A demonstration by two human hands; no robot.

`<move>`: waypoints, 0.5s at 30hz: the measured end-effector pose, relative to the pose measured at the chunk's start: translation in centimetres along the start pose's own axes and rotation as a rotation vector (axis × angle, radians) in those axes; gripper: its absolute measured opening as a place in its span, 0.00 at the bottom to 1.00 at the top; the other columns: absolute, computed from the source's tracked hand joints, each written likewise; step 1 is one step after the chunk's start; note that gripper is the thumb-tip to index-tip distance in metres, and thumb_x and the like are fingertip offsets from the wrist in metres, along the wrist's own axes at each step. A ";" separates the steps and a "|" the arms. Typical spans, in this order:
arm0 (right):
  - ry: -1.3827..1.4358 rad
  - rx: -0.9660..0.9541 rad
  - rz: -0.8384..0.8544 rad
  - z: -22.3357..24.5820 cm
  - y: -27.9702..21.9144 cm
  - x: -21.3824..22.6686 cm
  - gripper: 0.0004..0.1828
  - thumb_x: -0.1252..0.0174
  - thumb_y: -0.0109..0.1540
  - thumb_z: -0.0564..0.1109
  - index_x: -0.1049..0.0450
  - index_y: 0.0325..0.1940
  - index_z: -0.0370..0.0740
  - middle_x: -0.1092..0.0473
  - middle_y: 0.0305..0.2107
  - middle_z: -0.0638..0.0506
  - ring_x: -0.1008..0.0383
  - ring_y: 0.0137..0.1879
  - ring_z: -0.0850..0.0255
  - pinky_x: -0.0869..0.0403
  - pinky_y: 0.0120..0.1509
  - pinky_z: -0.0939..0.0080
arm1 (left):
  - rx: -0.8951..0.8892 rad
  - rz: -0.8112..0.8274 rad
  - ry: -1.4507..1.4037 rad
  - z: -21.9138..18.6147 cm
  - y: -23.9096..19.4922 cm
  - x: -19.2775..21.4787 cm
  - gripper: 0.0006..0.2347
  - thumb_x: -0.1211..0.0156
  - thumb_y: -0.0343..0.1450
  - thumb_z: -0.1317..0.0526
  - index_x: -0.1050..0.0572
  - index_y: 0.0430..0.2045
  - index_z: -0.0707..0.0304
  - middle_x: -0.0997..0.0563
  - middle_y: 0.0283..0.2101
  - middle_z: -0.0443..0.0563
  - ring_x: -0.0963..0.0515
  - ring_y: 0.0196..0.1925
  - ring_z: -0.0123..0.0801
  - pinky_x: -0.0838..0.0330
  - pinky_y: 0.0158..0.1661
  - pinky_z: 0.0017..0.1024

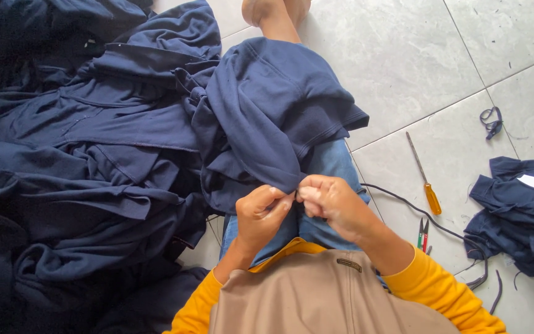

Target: The person threads a black drawstring through the hood of a blue garment by hand and using a thin tool.

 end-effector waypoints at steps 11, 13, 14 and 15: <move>-0.276 0.018 -0.036 1.5 1.3 -0.1 0.09 0.44 0.64 0.44 0.19 0.35 0.41 0.28 0.13 0.50 0.40 0.19 0.70 0.42 0.23 0.71 | -0.732 0.129 0.713 -3.0 4.9 3.8 0.10 0.38 0.68 0.64 0.21 0.42 0.61 0.22 0.39 0.56 0.24 0.32 0.42 0.27 0.33 0.33; -0.350 0.026 -0.044 1.7 1.2 -0.2 0.09 0.44 0.64 0.44 0.19 0.35 0.43 0.27 0.13 0.52 0.38 0.20 0.69 0.40 0.24 0.70 | -0.795 0.198 0.737 -3.4 5.5 3.8 0.11 0.45 0.71 0.66 0.23 0.47 0.60 0.21 0.44 0.55 0.25 0.31 0.39 0.27 0.31 0.31; -0.429 0.034 -0.051 1.9 1.2 -0.2 0.09 0.45 0.64 0.44 0.19 0.35 0.46 0.26 0.14 0.53 0.35 0.21 0.68 0.37 0.25 0.69 | -0.856 0.261 0.760 -3.6 5.9 3.8 0.14 0.52 0.74 0.68 0.24 0.53 0.59 0.19 0.49 0.54 0.25 0.29 0.37 0.28 0.29 0.29; -0.428 0.040 -0.053 2.3 1.2 -0.2 0.09 0.45 0.64 0.44 0.19 0.35 0.46 0.26 0.14 0.53 0.35 0.21 0.68 0.37 0.25 0.69 | -0.862 0.261 0.762 -3.5 6.3 3.9 0.14 0.52 0.74 0.68 0.24 0.53 0.59 0.19 0.49 0.54 0.25 0.29 0.37 0.28 0.29 0.29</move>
Point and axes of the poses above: each hand's wrist, its own y-axis towards the middle knuckle, its own x-axis out of the back of the hand, z = x × y, the point moved 2 cm from there along y, towards the middle knuckle
